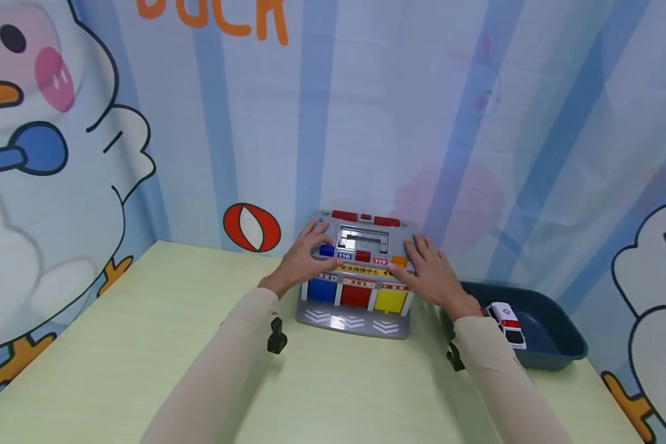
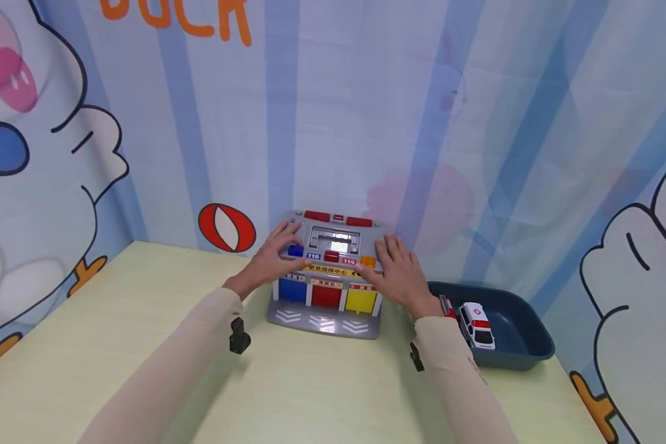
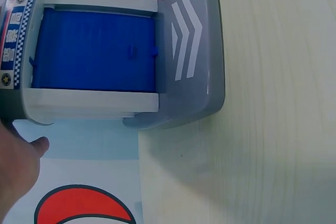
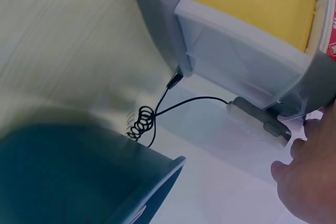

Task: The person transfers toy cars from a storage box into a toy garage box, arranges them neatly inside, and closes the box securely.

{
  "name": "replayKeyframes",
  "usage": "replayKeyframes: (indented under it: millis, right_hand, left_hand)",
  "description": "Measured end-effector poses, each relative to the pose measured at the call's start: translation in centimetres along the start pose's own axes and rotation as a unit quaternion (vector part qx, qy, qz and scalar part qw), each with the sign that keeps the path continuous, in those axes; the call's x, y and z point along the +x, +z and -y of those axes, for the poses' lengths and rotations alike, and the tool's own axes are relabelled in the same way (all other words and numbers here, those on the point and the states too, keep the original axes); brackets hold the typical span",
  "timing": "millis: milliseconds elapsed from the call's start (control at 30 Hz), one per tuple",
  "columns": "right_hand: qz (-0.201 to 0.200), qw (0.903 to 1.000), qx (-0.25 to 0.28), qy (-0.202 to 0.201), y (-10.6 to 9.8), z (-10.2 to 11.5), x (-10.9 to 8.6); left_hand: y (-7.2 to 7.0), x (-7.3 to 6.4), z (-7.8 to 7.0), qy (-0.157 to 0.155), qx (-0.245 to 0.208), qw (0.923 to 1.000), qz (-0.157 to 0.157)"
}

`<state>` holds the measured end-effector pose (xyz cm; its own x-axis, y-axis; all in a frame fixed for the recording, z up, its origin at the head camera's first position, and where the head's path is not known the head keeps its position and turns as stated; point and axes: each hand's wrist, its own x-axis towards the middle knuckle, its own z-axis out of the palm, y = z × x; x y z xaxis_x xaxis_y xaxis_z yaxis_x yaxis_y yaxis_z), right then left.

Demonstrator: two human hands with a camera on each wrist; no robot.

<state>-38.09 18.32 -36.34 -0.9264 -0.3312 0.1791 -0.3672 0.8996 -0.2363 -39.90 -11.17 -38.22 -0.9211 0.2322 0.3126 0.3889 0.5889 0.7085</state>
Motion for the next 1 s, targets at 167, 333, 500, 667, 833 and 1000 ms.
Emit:
replayKeyframes:
  millis: [167, 333, 500, 667, 833, 1000]
  right_hand:
    - [-0.005, 1.0000, -0.006, -0.004, 0.3, -0.2, 0.1]
    - [-0.009, 1.0000, -0.001, -0.002, 0.5, -0.2, 0.2]
    - [-0.012, 0.9999, 0.001, -0.001, 0.6, -0.3, 0.2]
    - [-0.013, 0.9999, 0.006, -0.005, 0.6, -0.4, 0.1]
    - [-0.015, 0.9997, 0.013, -0.011, 0.7, -0.4, 0.1]
    - [-0.020, 0.9997, 0.013, -0.010, 0.8, -0.6, 0.1]
  left_hand:
    - [-0.5, 0.1, -0.2, 0.009, 0.049, 0.9987, 0.010]
    - [-0.9, 0.3, -0.5, 0.026, 0.134, 0.9905, 0.018]
    - [-0.8, 0.5, -1.1, 0.024, 0.163, 0.9862, 0.019]
    - [-0.1, 1.1, -2.2, 0.003, 0.189, 0.9818, 0.018]
    - [0.6, 1.7, -3.2, -0.010, 0.214, 0.9767, 0.003]
    - [1.4, 2.0, -3.9, -0.026, 0.224, 0.9743, -0.006]
